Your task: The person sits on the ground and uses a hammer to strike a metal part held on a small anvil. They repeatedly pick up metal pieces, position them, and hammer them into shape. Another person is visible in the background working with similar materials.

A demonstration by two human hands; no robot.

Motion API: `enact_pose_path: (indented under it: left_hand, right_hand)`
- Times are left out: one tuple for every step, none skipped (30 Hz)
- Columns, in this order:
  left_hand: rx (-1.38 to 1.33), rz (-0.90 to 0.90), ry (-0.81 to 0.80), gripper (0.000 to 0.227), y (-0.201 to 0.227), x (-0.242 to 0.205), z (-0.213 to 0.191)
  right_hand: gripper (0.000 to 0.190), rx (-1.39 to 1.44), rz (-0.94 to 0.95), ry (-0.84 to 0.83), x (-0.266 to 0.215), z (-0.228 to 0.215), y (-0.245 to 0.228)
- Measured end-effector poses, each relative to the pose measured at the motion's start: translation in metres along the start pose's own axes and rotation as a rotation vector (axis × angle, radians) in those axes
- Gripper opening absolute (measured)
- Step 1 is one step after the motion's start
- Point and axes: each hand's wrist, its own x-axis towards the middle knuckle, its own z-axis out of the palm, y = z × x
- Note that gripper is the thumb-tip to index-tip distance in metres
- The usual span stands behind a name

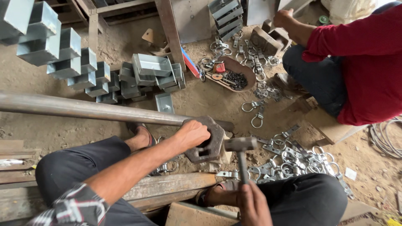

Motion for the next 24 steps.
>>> enact_pose_path:
  left_hand:
    - [0.003,0.022,-0.012,0.014,0.000,0.005,0.000]
    - [0.007,0.042,-0.026,0.015,-0.001,0.007,-0.001]
    - [-0.029,0.077,0.041,0.014,-0.003,0.007,-0.004]
    - [-0.064,0.110,0.106,0.014,-0.008,0.005,-0.008]
    - [-0.099,0.142,0.171,0.014,-0.011,0.003,-0.013]
    - [-0.223,0.085,0.069,0.015,-0.015,-0.002,-0.018]
    - [-0.348,0.028,-0.033,0.017,-0.019,-0.007,-0.022]
    - [-0.473,-0.022,-0.136,0.020,-0.019,-0.011,-0.026]
    - [-0.526,-0.060,-0.021,0.012,-0.019,-0.016,-0.029]
    - [-0.579,-0.105,0.094,0.006,-0.018,-0.026,-0.031]
    - [-0.630,-0.151,0.208,0.008,-0.014,-0.033,-0.033]
    - [-0.664,-0.190,0.252,0.009,-0.010,-0.040,-0.035]
    - [-0.697,-0.229,0.295,0.010,-0.005,-0.048,-0.036]
    - [-0.729,-0.268,0.337,0.012,-0.001,-0.054,-0.038]
    - [-0.661,-0.227,0.421,0.013,0.004,-0.060,-0.040]
    - [-0.596,-0.185,0.506,0.015,0.009,-0.065,-0.040]
    - [-0.529,-0.142,0.589,0.017,0.013,-0.070,-0.041]
    - [-0.457,-0.111,0.628,0.018,0.016,-0.073,-0.042]
    - [-0.385,-0.079,0.666,0.020,0.020,-0.076,-0.042]
    - [-0.311,-0.049,0.701,0.022,0.023,-0.079,-0.042]
    - [-0.304,-0.055,0.714,0.022,0.026,-0.080,-0.041]
    - [-0.296,-0.059,0.728,0.022,0.029,-0.080,-0.041]
    - [-0.288,-0.064,0.741,0.022,0.033,-0.080,-0.039]
    - [-0.336,-0.100,0.759,0.022,0.036,-0.078,-0.038]
  right_hand:
    - [0.049,0.055,0.237,-0.014,0.003,-0.012,-0.006]
    - [0.049,0.113,0.473,-0.033,0.005,-0.026,-0.010]
    - [0.049,0.172,0.709,-0.054,0.004,-0.038,-0.012]
    - [0.049,0.219,0.714,-0.020,0.002,-0.048,-0.013]
    - [0.048,0.265,0.718,0.014,-0.002,-0.057,-0.011]
    - [0.047,0.313,0.720,0.049,-0.006,-0.064,-0.008]
    - [0.046,0.430,0.681,0.070,-0.011,-0.069,-0.004]
    - [0.045,0.544,0.640,0.098,-0.017,-0.074,0.000]
    - [0.044,0.657,0.596,0.126,-0.022,-0.078,0.004]
    - [0.043,0.708,0.609,0.150,-0.025,-0.083,0.008]
    - [0.043,0.759,0.621,0.175,-0.027,-0.087,0.010]
    - [0.042,0.815,0.634,0.197,-0.027,-0.088,0.013]
    - [0.043,0.799,0.645,0.212,-0.025,-0.090,0.014]
    - [0.044,0.784,0.656,0.227,-0.022,-0.090,0.015]
    - [0.044,0.769,0.668,0.242,-0.018,-0.090,0.015]
    - [0.044,0.790,0.668,0.244,-0.014,-0.090,0.013]
    - [0.043,0.812,0.668,0.246,-0.010,-0.090,0.010]
    - [0.043,0.830,0.668,0.248,-0.007,-0.090,0.007]
    - [0.042,0.803,0.700,0.255,-0.004,-0.089,0.002]
    - [0.042,0.777,0.735,0.260,-0.003,-0.088,-0.002]
    - [0.042,0.750,0.769,0.265,-0.001,-0.086,-0.006]
    - [0.042,0.706,0.786,0.265,-0.001,-0.084,-0.011]
    - [0.043,0.661,0.802,0.265,0.000,-0.082,-0.015]
    - [0.043,0.618,0.819,0.266,0.002,-0.080,-0.018]
